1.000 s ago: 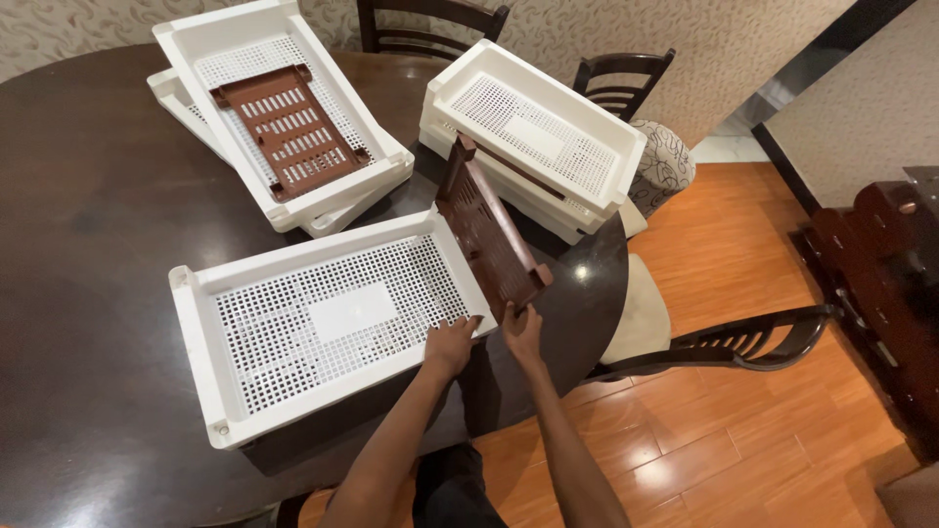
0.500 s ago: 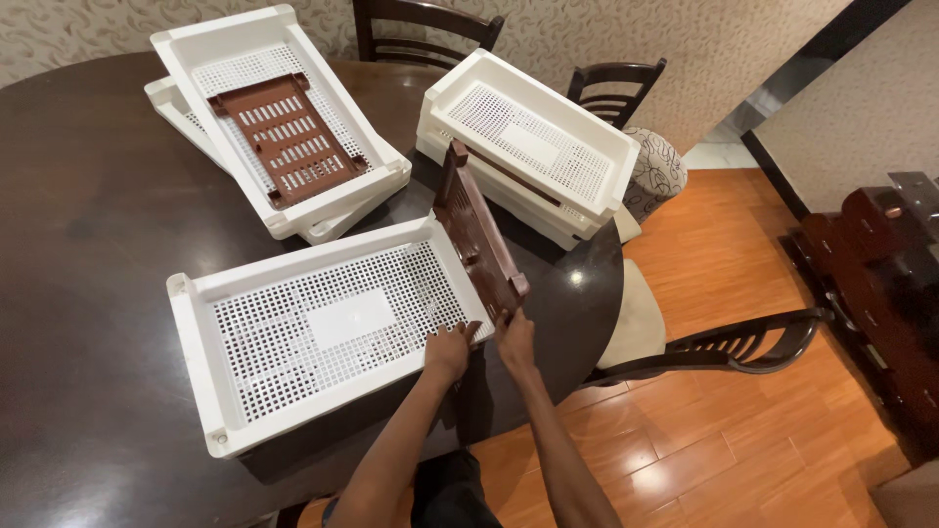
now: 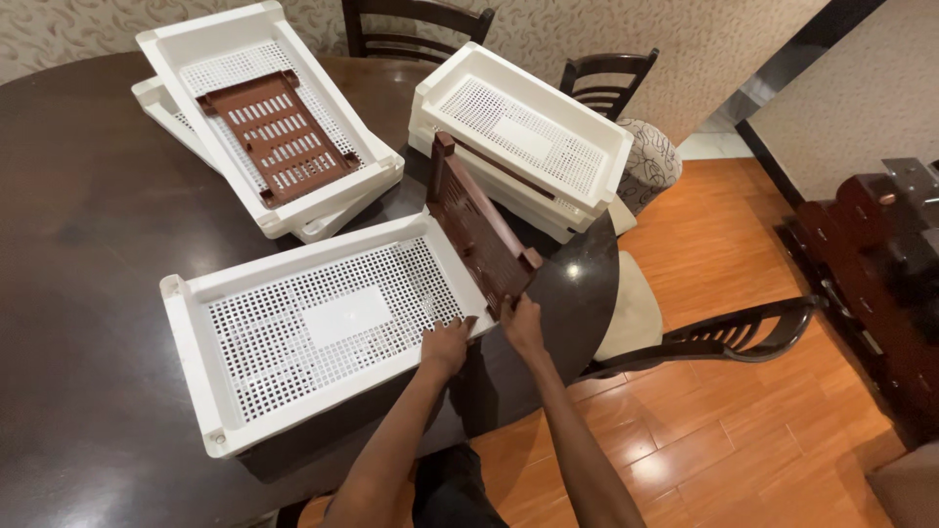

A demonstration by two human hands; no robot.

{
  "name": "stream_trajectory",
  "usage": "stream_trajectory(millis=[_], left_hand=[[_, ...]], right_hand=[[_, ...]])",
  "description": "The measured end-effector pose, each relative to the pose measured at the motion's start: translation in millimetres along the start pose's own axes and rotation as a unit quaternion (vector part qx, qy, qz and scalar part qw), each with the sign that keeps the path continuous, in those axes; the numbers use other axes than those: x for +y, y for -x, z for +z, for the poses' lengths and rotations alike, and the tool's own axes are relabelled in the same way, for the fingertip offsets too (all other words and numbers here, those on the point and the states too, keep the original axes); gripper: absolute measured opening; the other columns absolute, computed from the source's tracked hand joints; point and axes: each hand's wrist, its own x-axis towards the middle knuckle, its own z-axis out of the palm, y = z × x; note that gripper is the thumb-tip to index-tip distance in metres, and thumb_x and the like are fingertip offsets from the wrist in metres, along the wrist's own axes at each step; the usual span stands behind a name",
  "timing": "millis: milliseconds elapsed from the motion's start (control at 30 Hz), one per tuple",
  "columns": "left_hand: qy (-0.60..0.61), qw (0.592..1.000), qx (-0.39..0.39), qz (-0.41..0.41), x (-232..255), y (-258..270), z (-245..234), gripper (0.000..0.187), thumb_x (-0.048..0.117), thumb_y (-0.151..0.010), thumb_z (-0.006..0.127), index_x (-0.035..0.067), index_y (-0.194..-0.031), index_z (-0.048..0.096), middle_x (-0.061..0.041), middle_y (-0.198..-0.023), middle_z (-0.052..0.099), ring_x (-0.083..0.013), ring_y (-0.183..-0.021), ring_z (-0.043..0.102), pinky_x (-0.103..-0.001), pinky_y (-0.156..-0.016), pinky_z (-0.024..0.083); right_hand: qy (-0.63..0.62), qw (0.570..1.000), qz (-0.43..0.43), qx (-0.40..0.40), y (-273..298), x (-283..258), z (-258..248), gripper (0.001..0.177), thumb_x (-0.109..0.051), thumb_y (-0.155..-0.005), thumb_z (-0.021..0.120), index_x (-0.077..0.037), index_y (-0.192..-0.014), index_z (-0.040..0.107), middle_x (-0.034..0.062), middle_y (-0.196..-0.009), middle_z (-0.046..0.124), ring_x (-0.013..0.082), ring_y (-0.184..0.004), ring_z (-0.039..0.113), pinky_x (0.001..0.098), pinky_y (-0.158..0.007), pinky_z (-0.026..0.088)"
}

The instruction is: The person assembles a multi-tiered storage unit by inserting brown plastic side panels into white perforated trays. They repeatedly attach and detach panels, stack trays, and adjust the unit on a round dining table.

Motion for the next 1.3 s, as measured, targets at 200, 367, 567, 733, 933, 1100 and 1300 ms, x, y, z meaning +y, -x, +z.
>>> stream_trajectory(millis=[200,367,567,733,933,1100,1300], left_hand=[[0.000,1.000,0.000,0.002,0.6,1.2,2.6,0.052,0.033,-0.103,0.056,0.028,-0.152,0.040,-0.003,-0.131,0.061,-0.0321,-0.113,0.061,-0.052,-0.086,0.052],[0.029,0.999,0.036,0.004,-0.7,5.2,1.4,0.054,0.041,-0.100,0.058,0.030,-0.150,0.041,-0.002,-0.130,0.061,-0.0315,-0.111,0.062,-0.052,-0.089,0.051],[0.030,0.998,0.052,0.010,2.2,10.4,-3.3,0.051,0.040,-0.100,0.058,0.029,-0.148,0.044,-0.002,-0.128,0.062,-0.0316,-0.111,0.062,-0.052,-0.090,0.050],[0.034,0.999,0.007,0.000,5.5,16.4,-21.4,0.062,0.038,-0.101,0.057,0.034,-0.157,0.031,-0.005,-0.129,0.061,-0.0334,-0.111,0.062,-0.051,-0.091,0.049],[-0.007,1.000,0.019,0.024,9.4,11.2,-16.2,0.075,0.054,-0.099,0.056,0.035,-0.161,0.018,-0.011,-0.137,0.056,-0.0352,-0.106,0.062,-0.052,-0.089,0.047],[-0.036,0.990,0.118,0.073,11.6,4.8,-11.2,0.080,0.058,-0.093,0.056,0.033,-0.155,0.011,-0.014,-0.144,0.054,-0.0386,-0.100,0.064,-0.053,-0.078,0.048],[0.021,0.998,0.023,0.054,7.0,6.7,-7.5,0.075,0.048,-0.102,0.053,0.032,-0.166,0.017,-0.014,-0.116,0.064,-0.0335,-0.096,0.063,-0.048,-0.082,0.047]], right_hand=[[-0.020,1.000,-0.009,-0.003,-4.7,11.0,-2.0,0.024,-0.013,-0.099,0.059,0.010,-0.098,0.065,0.0237,-0.081,0.074,0.0295,-0.069,0.075,0.0429,-0.062,0.056],[0.012,0.999,0.021,-0.040,-36.2,47.8,-16.0,0.029,-0.018,-0.097,0.066,0.011,-0.094,0.066,0.0204,-0.075,0.073,0.0233,-0.063,0.068,0.0399,-0.058,0.052],[-0.022,1.000,-0.005,-0.022,-17.7,48.6,-10.8,0.030,-0.023,-0.100,0.064,0.007,-0.105,0.066,0.0192,-0.079,0.073,0.0204,-0.067,0.067,0.0388,-0.061,0.052],[-0.004,0.998,0.030,-0.050,-12.1,20.9,-16.9,0.040,-0.033,-0.097,0.070,0.003,-0.113,0.066,0.0174,-0.095,0.077,0.0199,-0.084,0.074,0.0356,-0.074,0.056],[-0.066,0.989,0.071,-0.108,-17.2,22.5,-19.7,0.052,-0.041,-0.088,0.076,0.000,-0.118,0.069,0.0136,-0.106,0.079,0.0223,-0.098,0.075,0.0342,-0.086,0.058],[-0.003,0.980,0.072,-0.186,-33.4,19.0,-37.9,0.065,-0.045,-0.086,0.083,0.001,-0.128,0.063,0.0125,-0.115,0.074,0.0197,-0.106,0.071,0.0347,-0.090,0.057],[0.312,0.789,0.146,-0.508,-53.3,-67.7,-69.1,0.056,-0.043,-0.090,0.070,-0.002,-0.129,0.065,0.0180,-0.111,0.075,0.0306,-0.101,0.074,0.0410,-0.087,0.058]])
